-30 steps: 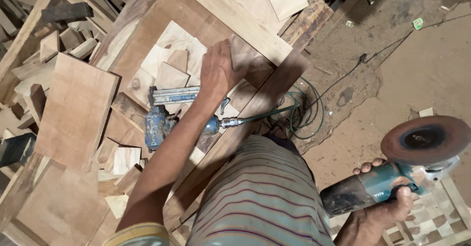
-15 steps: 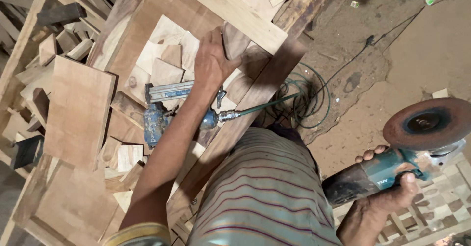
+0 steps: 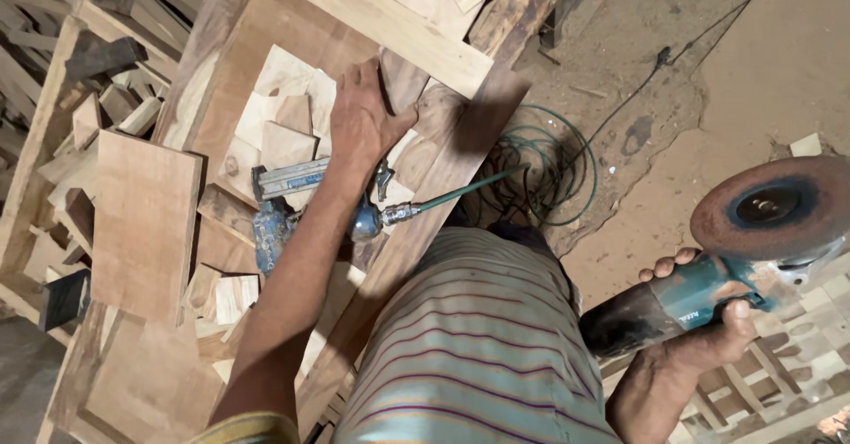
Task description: The person uses a nail gun to fasten small wooden pieces to a larger board, then switches to an angle grinder to sand the edges of the pieces. The person handles multiple small wood pieces one at a time, placing them on the board and smoothing their edges.
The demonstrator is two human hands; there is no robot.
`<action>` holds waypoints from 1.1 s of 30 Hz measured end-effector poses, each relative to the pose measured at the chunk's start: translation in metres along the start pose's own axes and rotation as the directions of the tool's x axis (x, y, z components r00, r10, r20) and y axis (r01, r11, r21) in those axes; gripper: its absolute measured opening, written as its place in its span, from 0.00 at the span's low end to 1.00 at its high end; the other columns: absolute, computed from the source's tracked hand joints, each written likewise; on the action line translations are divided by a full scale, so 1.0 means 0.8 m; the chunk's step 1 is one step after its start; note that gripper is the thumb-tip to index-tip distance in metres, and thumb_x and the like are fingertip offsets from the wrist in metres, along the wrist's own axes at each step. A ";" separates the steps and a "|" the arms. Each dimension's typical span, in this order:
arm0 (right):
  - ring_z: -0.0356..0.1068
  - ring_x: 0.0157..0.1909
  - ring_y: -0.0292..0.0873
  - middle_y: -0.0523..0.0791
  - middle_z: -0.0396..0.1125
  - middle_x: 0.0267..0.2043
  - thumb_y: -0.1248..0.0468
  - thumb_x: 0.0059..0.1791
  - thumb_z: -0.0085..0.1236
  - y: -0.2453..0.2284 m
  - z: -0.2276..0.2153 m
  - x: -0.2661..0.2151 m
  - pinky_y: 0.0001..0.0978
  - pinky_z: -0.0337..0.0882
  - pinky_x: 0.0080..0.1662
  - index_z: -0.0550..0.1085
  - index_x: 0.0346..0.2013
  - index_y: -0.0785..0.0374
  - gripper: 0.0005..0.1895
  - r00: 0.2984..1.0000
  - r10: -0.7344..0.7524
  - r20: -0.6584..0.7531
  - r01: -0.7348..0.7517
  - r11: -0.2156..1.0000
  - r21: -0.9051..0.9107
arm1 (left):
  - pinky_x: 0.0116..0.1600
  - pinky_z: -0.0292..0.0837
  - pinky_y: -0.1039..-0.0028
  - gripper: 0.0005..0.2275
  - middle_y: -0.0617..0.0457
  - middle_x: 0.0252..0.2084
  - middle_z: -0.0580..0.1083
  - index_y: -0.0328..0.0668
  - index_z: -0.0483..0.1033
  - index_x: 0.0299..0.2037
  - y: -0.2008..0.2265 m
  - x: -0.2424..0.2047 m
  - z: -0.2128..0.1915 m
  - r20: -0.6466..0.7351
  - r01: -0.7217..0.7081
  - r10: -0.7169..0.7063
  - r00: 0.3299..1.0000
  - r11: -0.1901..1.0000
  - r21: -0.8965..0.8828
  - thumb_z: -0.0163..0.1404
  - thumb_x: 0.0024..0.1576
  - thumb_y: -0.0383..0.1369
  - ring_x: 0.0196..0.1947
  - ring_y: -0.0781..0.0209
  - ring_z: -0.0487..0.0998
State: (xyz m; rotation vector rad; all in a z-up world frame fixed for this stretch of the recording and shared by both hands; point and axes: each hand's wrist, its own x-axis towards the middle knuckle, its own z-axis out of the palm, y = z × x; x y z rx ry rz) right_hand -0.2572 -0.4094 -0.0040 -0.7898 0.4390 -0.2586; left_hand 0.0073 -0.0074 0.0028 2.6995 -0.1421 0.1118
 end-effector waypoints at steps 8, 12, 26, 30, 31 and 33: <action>0.65 0.47 0.51 0.53 0.62 0.49 0.47 0.52 0.56 0.000 0.009 0.003 0.46 0.72 0.52 0.67 0.54 0.70 0.30 0.999 -0.045 0.015 0.045 0.999 -0.010 | 0.58 0.72 0.57 0.33 0.34 0.52 0.73 0.31 0.66 0.64 0.012 -0.010 -0.009 0.040 0.003 -0.001 0.999 0.998 -0.069 0.64 0.48 0.36 0.53 0.38 0.74; 0.65 0.47 0.53 0.53 0.61 0.48 0.46 0.52 0.57 -0.004 0.018 -0.005 0.48 0.72 0.50 0.63 0.45 0.64 0.25 0.999 -0.050 -0.009 0.050 0.998 -0.047 | 0.69 0.70 0.62 0.34 0.37 0.62 0.71 0.33 0.62 0.69 0.048 -0.014 0.012 0.023 -0.537 0.543 0.840 0.836 -0.110 0.61 0.53 0.33 0.62 0.44 0.73; 0.71 0.44 0.51 0.53 0.68 0.45 0.39 0.53 0.58 -0.016 0.051 -0.012 0.43 0.75 0.48 0.65 0.50 0.68 0.33 0.990 0.049 -0.130 -0.078 0.969 -0.236 | 0.67 0.69 0.60 0.32 0.52 0.64 0.69 0.49 0.67 0.65 0.063 0.032 0.038 0.305 -0.549 0.633 0.712 0.772 -0.321 0.62 0.50 0.48 0.63 0.50 0.70; 0.73 0.41 0.50 0.52 0.70 0.45 0.41 0.49 0.58 0.004 0.064 0.012 0.41 0.76 0.45 0.68 0.58 0.67 0.35 0.944 0.291 -0.158 -0.320 0.925 -0.206 | 0.66 0.67 0.60 0.28 0.48 0.61 0.69 0.46 0.67 0.66 0.066 0.023 0.051 0.283 -0.537 0.645 0.710 0.756 -0.376 0.60 0.58 0.45 0.64 0.50 0.69; 0.73 0.40 0.50 0.53 0.70 0.45 0.42 0.49 0.58 0.014 0.069 0.021 0.41 0.76 0.44 0.68 0.57 0.66 0.35 0.928 0.350 -0.126 -0.369 0.909 -0.193 | 0.66 0.65 0.59 0.27 0.48 0.62 0.68 0.44 0.67 0.66 0.066 0.022 0.054 0.281 -0.553 0.651 0.705 0.753 -0.356 0.59 0.58 0.43 0.64 0.50 0.68; 0.73 0.39 0.50 0.53 0.71 0.43 0.43 0.49 0.57 0.036 0.079 0.037 0.40 0.76 0.43 0.69 0.57 0.67 0.34 0.898 0.416 -0.140 -0.438 0.874 -0.209 | 0.66 0.61 0.57 0.27 0.47 0.64 0.68 0.40 0.66 0.66 0.062 0.015 0.059 0.288 -0.577 0.654 0.700 0.755 -0.310 0.57 0.57 0.39 0.65 0.50 0.66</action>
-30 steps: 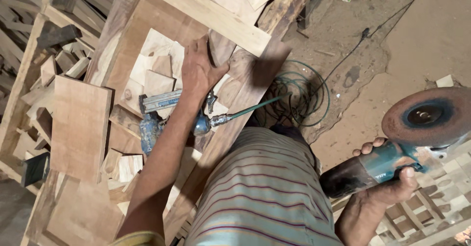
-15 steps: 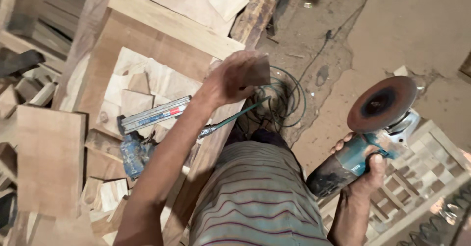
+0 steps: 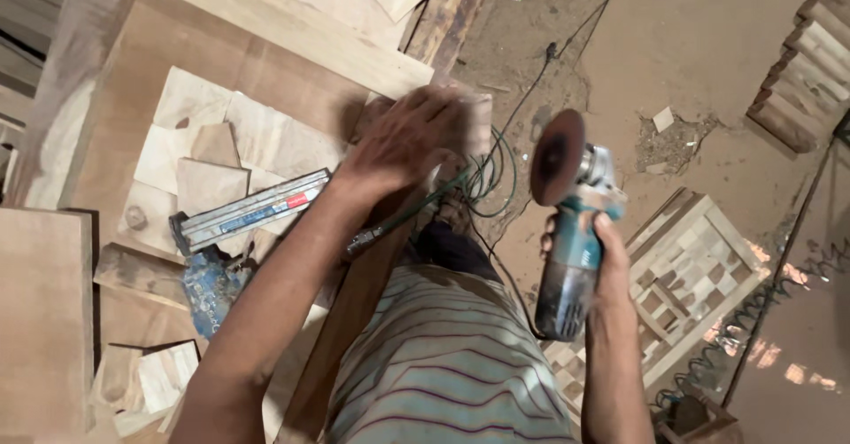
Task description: The person uses a nail gun to fasten small wooden pieces to a larger board, then switches to an angle grinder to sand the edges of the pieces. The person handles multiple small wood pieces one at a time, placing them on the board and smoothing their edges.
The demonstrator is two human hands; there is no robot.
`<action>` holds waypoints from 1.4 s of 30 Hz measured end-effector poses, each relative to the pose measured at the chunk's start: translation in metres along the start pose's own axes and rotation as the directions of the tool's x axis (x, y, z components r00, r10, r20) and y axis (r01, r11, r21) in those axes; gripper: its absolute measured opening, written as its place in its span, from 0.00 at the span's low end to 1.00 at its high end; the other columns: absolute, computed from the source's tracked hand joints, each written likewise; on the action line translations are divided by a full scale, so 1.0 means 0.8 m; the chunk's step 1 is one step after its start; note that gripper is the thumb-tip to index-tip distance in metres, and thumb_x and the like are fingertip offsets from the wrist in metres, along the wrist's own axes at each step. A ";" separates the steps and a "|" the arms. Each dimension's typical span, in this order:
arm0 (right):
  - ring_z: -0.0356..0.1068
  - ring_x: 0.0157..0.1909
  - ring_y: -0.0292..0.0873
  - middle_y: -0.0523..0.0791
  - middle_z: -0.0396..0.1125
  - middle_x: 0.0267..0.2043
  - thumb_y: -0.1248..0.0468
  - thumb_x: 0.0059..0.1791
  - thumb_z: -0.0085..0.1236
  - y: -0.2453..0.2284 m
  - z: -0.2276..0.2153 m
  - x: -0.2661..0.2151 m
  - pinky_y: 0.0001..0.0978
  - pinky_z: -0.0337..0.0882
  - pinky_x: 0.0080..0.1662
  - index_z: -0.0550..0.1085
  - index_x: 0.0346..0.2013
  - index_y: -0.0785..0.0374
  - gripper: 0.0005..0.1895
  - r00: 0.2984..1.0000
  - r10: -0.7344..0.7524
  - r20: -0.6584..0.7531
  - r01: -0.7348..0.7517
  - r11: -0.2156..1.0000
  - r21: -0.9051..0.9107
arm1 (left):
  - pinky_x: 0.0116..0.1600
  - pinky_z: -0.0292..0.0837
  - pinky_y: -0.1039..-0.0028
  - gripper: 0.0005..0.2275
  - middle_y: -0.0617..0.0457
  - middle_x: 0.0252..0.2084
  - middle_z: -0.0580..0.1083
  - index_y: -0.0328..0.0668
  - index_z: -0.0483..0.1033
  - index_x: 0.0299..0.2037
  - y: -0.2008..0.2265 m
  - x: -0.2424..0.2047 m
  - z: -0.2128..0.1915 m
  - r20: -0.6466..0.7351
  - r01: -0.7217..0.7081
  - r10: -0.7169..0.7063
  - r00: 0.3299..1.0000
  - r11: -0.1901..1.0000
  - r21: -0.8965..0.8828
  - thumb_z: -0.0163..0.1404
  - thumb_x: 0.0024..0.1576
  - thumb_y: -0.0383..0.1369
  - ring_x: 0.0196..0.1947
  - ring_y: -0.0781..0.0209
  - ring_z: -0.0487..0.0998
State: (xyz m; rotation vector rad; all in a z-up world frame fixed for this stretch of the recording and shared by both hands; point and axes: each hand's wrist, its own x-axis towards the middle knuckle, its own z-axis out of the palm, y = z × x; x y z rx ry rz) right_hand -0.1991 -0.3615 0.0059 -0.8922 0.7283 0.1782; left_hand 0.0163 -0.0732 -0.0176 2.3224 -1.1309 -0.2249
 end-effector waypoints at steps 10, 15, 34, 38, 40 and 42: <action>0.74 0.36 0.47 0.52 0.72 0.40 0.42 0.48 0.56 -0.025 0.058 0.070 0.37 0.76 0.40 0.72 0.53 0.68 0.33 0.993 0.105 0.045 -0.093 0.975 -0.201 | 0.72 0.58 0.56 0.26 0.35 0.67 0.64 0.24 0.64 0.63 -0.003 0.000 0.029 -0.073 0.000 0.002 0.997 0.999 0.036 0.50 0.52 0.22 0.70 0.39 0.61; 0.73 0.37 0.48 0.52 0.71 0.41 0.42 0.49 0.59 -0.037 0.065 0.072 0.38 0.76 0.40 0.71 0.54 0.68 0.34 0.988 0.133 0.084 -0.116 0.977 -0.179 | 0.73 0.64 0.55 0.21 0.34 0.65 0.67 0.18 0.67 0.64 0.000 -0.006 0.033 -0.273 -0.071 0.074 0.959 0.997 0.021 0.49 0.60 0.21 0.70 0.38 0.65; 0.73 0.36 0.50 0.53 0.71 0.40 0.42 0.45 0.62 -0.006 0.037 0.008 0.41 0.75 0.39 0.71 0.53 0.70 0.36 0.978 0.205 0.032 -0.198 0.968 -0.151 | 0.73 0.62 0.57 0.22 0.36 0.66 0.67 0.23 0.71 0.62 0.006 -0.001 0.047 -0.242 0.033 -0.033 0.970 0.999 -0.006 0.51 0.55 0.21 0.69 0.41 0.63; 0.73 0.36 0.51 0.54 0.71 0.40 0.42 0.46 0.61 -0.008 0.039 0.010 0.41 0.75 0.39 0.71 0.53 0.70 0.36 0.981 0.183 0.061 -0.170 0.970 -0.174 | 0.73 0.62 0.57 0.21 0.37 0.67 0.67 0.23 0.71 0.62 0.004 -0.003 0.049 -0.256 0.035 -0.034 0.966 0.999 -0.002 0.51 0.57 0.22 0.70 0.41 0.63; 0.72 0.36 0.51 0.54 0.71 0.40 0.41 0.47 0.59 -0.011 0.041 0.015 0.40 0.75 0.40 0.71 0.54 0.71 0.36 0.981 0.185 0.066 -0.170 0.968 -0.185 | 0.72 0.63 0.57 0.22 0.36 0.67 0.67 0.23 0.71 0.62 0.006 -0.003 0.049 -0.249 0.033 -0.036 0.968 0.999 -0.014 0.52 0.56 0.22 0.70 0.41 0.63; 0.72 0.37 0.51 0.54 0.71 0.41 0.42 0.48 0.59 -0.015 0.046 0.024 0.40 0.75 0.41 0.70 0.54 0.70 0.35 0.983 0.176 0.051 -0.165 0.972 -0.165 | 0.72 0.63 0.56 0.22 0.35 0.67 0.67 0.22 0.70 0.62 0.005 -0.001 0.046 -0.247 0.028 -0.036 0.968 0.999 -0.034 0.52 0.56 0.22 0.69 0.40 0.63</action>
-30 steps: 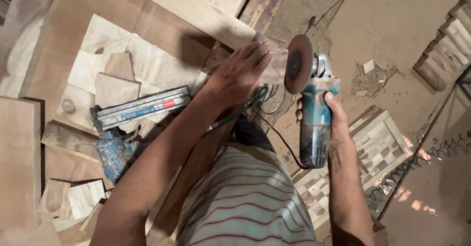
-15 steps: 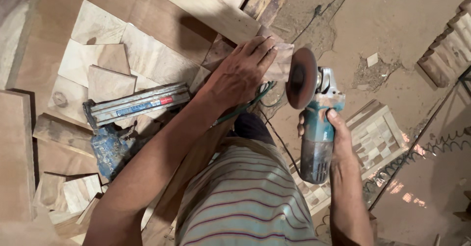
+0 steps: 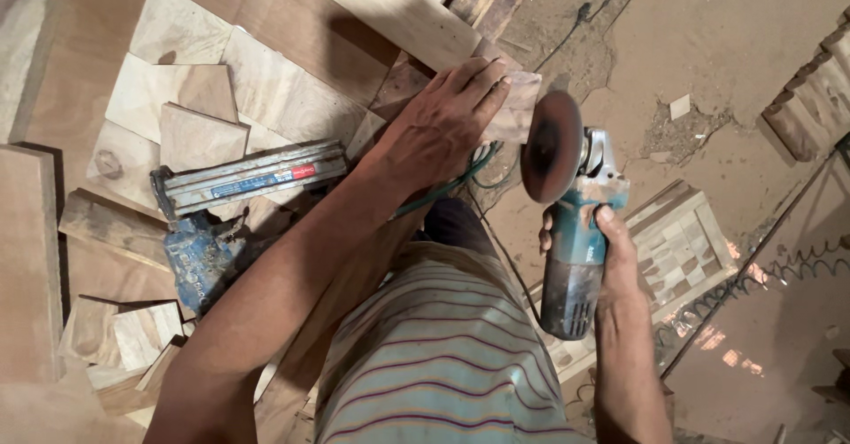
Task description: The person uses a nail gun to fasten small wooden pieces to a larger board, then switches to an angle grinder to sand the edges of the pieces. The person handles multiple small wood pieces one at a time, placing them on the board and smoothing their edges.
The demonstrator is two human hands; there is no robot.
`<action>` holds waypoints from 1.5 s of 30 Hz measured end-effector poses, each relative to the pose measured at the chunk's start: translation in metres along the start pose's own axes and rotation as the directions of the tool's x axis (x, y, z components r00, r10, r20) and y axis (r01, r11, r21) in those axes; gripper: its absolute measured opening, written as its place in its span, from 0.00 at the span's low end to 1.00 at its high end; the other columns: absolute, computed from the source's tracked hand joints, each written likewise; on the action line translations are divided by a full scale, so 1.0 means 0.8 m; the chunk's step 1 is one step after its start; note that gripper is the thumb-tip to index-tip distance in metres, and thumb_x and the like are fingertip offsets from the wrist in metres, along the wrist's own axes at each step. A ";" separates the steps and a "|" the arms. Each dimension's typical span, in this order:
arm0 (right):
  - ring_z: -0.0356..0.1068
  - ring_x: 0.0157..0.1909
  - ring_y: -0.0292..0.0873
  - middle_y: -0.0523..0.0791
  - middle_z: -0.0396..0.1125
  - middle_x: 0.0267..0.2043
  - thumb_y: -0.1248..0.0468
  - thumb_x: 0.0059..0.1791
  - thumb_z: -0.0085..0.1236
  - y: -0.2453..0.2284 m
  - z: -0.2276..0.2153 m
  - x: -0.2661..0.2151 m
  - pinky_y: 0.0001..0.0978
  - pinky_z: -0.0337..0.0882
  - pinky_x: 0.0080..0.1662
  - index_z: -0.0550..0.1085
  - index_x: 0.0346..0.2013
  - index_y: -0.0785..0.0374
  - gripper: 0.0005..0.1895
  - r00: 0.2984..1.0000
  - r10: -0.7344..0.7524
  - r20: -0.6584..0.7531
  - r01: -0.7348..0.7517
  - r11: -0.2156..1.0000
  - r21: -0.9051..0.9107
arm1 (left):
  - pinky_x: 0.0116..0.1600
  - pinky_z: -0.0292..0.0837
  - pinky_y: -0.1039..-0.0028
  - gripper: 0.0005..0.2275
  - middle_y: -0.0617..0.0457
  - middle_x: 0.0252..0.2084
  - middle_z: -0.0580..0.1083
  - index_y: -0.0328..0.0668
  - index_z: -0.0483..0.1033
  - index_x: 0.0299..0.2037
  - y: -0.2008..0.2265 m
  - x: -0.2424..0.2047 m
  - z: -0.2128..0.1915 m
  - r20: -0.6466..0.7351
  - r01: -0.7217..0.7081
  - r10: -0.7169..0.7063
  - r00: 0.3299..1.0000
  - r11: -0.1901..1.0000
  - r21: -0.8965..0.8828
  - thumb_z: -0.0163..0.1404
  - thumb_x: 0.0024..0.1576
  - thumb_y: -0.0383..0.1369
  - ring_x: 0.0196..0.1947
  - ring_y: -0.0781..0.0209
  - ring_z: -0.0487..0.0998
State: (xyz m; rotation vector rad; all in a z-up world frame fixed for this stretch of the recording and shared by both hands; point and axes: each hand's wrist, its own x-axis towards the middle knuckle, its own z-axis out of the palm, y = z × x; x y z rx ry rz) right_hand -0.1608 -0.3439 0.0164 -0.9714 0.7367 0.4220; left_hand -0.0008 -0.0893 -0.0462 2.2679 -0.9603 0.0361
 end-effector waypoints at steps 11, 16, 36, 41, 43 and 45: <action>0.72 0.38 0.51 0.53 0.70 0.42 0.41 0.49 0.58 -0.037 0.009 0.047 0.41 0.75 0.41 0.70 0.55 0.68 0.34 0.997 -0.049 0.052 0.050 0.998 -0.029 | 0.71 0.62 0.57 0.23 0.36 0.67 0.66 0.23 0.70 0.62 0.003 0.004 -0.009 0.041 0.013 -0.013 0.999 1.000 0.001 0.52 0.55 0.22 0.69 0.40 0.63; 0.72 0.38 0.50 0.53 0.70 0.43 0.42 0.50 0.58 -0.040 0.008 0.055 0.41 0.74 0.42 0.70 0.56 0.67 0.33 0.997 -0.039 0.073 0.040 0.999 -0.024 | 0.71 0.62 0.57 0.22 0.35 0.67 0.65 0.22 0.70 0.62 0.002 0.004 -0.010 0.062 0.025 -0.024 0.998 1.000 -0.009 0.52 0.55 0.24 0.68 0.39 0.62; 0.74 0.37 0.50 0.53 0.72 0.40 0.42 0.45 0.61 -0.001 -0.010 0.000 0.41 0.76 0.41 0.71 0.54 0.68 0.36 1.000 0.014 -0.021 -0.015 0.999 -0.031 | 0.71 0.61 0.54 0.21 0.34 0.65 0.66 0.21 0.70 0.60 0.006 0.004 -0.010 0.021 0.032 -0.031 0.999 0.998 -0.049 0.51 0.55 0.24 0.67 0.38 0.64; 0.74 0.38 0.50 0.53 0.71 0.42 0.41 0.48 0.59 -0.030 0.000 0.044 0.41 0.76 0.42 0.70 0.55 0.68 0.35 1.000 -0.013 0.018 0.014 0.999 -0.043 | 0.71 0.63 0.56 0.20 0.33 0.65 0.68 0.21 0.71 0.60 0.002 0.004 -0.013 -0.023 -0.009 0.009 1.000 1.000 -0.011 0.48 0.57 0.22 0.68 0.38 0.65; 0.73 0.37 0.49 0.53 0.71 0.42 0.42 0.49 0.59 -0.037 0.005 0.051 0.40 0.75 0.42 0.70 0.56 0.67 0.34 0.999 -0.044 0.020 0.045 0.998 -0.046 | 0.72 0.63 0.56 0.20 0.34 0.65 0.68 0.22 0.71 0.60 0.003 0.002 -0.013 -0.014 -0.002 0.003 1.000 1.000 0.012 0.48 0.56 0.21 0.68 0.38 0.66; 0.73 0.38 0.49 0.53 0.71 0.42 0.41 0.49 0.58 -0.038 0.008 0.050 0.40 0.75 0.42 0.70 0.56 0.67 0.34 0.998 -0.041 0.037 0.043 0.997 -0.062 | 0.72 0.63 0.56 0.21 0.34 0.66 0.68 0.23 0.71 0.61 0.004 0.002 -0.013 -0.007 0.002 -0.002 1.000 1.000 0.031 0.49 0.55 0.21 0.68 0.39 0.65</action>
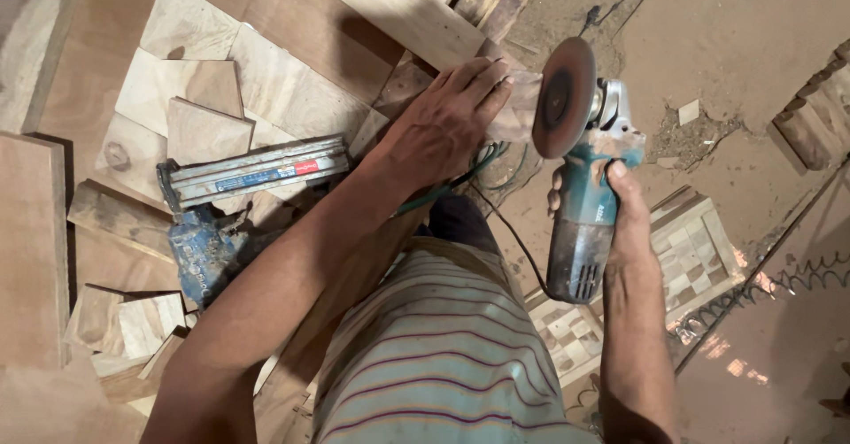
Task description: The person uses a nail gun to fasten small wooden pieces to a larger board, then switches to an angle grinder to sand the edges of the pieces. The person handles multiple small wood pieces one at a time, placing them on the board and smoothing their edges.
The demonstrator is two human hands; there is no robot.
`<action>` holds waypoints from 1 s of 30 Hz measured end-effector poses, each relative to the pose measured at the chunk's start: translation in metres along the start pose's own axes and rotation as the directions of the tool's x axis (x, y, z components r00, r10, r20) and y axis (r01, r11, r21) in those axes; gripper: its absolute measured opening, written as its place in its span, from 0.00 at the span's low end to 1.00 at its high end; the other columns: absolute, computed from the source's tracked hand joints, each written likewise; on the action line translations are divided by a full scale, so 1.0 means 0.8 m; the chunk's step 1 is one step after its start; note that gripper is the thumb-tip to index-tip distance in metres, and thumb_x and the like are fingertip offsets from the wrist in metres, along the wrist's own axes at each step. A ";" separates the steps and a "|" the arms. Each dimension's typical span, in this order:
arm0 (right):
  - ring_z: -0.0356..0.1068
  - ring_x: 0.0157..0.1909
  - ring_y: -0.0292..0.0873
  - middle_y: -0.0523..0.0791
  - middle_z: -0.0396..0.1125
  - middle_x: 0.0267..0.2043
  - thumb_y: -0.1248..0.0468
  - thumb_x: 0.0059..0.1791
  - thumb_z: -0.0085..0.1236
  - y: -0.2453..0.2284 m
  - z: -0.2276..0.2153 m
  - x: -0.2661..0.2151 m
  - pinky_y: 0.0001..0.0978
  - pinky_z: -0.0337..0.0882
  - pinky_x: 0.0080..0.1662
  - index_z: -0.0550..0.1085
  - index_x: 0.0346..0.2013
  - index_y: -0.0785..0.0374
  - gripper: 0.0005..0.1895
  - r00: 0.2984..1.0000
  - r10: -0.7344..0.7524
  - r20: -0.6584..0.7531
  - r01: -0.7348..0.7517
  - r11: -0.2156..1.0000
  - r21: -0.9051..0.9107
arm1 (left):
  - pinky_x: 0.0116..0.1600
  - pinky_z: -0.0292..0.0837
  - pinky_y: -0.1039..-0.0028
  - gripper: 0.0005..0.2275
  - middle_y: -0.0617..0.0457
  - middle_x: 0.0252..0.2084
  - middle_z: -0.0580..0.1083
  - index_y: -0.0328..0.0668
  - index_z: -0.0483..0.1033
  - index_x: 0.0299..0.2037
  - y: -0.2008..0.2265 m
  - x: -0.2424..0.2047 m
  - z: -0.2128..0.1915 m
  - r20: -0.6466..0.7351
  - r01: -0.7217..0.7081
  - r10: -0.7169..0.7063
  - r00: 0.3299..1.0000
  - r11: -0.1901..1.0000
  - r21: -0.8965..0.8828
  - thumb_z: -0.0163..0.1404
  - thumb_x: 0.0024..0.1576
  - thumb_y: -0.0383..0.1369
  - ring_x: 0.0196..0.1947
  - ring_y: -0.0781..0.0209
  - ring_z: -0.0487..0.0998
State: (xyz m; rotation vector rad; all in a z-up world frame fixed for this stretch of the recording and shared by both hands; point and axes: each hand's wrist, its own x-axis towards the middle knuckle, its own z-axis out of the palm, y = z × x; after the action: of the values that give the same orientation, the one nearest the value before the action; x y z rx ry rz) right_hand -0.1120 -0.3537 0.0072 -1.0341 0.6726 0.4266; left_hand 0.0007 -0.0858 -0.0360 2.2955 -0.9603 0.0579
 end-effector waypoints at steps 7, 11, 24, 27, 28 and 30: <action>0.74 0.37 0.49 0.53 0.72 0.41 0.42 0.48 0.57 0.042 -0.019 -0.048 0.40 0.76 0.40 0.71 0.54 0.68 0.33 0.992 0.110 -0.055 -0.108 0.994 0.031 | 0.71 0.64 0.57 0.23 0.34 0.65 0.67 0.22 0.71 0.61 0.001 -0.002 0.008 0.001 0.024 -0.024 1.000 0.999 -0.024 0.55 0.56 0.26 0.67 0.39 0.65; 0.74 0.38 0.50 0.54 0.72 0.42 0.43 0.47 0.58 0.066 -0.046 -0.086 0.40 0.76 0.42 0.71 0.55 0.70 0.35 0.987 0.147 -0.065 -0.141 0.986 0.091 | 0.71 0.66 0.59 0.23 0.37 0.65 0.69 0.23 0.71 0.61 -0.001 -0.004 0.012 -0.024 -0.027 0.028 0.999 0.999 0.033 0.58 0.56 0.27 0.67 0.43 0.66; 0.67 0.44 0.52 0.54 0.64 0.48 0.42 0.51 0.60 0.063 -0.070 -0.111 0.41 0.71 0.45 0.64 0.60 0.69 0.38 0.983 -0.176 0.058 0.158 0.959 0.234 | 0.58 0.69 0.54 0.32 0.38 0.54 0.72 0.31 0.69 0.62 -0.019 -0.043 -0.115 -0.245 0.454 -0.425 0.871 0.888 0.074 0.68 0.53 0.42 0.53 0.42 0.73; 0.66 0.44 0.52 0.55 0.64 0.48 0.41 0.52 0.60 0.061 -0.078 -0.101 0.41 0.70 0.45 0.64 0.57 0.67 0.35 0.974 -0.214 0.079 0.187 0.946 0.265 | 0.61 0.69 0.56 0.34 0.37 0.56 0.70 0.28 0.68 0.61 -0.027 -0.056 -0.102 -0.403 0.597 -0.531 0.745 0.800 0.050 0.68 0.46 0.38 0.56 0.39 0.72; 0.66 0.44 0.52 0.55 0.64 0.48 0.42 0.52 0.60 0.062 -0.079 -0.101 0.42 0.70 0.45 0.64 0.58 0.66 0.35 0.971 -0.224 0.083 0.193 0.942 0.276 | 0.61 0.69 0.57 0.35 0.37 0.56 0.70 0.28 0.69 0.61 -0.026 -0.060 -0.098 -0.404 0.606 -0.539 0.739 0.794 0.051 0.68 0.45 0.38 0.56 0.39 0.72; 0.66 0.44 0.53 0.55 0.64 0.48 0.42 0.51 0.60 0.059 -0.082 -0.097 0.43 0.70 0.45 0.64 0.58 0.68 0.35 0.967 -0.226 0.121 0.183 0.939 0.293 | 0.60 0.68 0.58 0.35 0.38 0.55 0.70 0.27 0.69 0.61 -0.024 -0.065 -0.090 -0.405 0.625 -0.555 0.727 0.779 0.054 0.68 0.43 0.37 0.56 0.40 0.72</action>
State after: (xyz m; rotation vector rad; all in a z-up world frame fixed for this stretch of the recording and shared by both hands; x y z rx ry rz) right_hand -0.2178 -0.3914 0.0080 -0.7834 0.4651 0.2177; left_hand -0.0107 -0.0018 -0.0032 2.5346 0.0075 0.3081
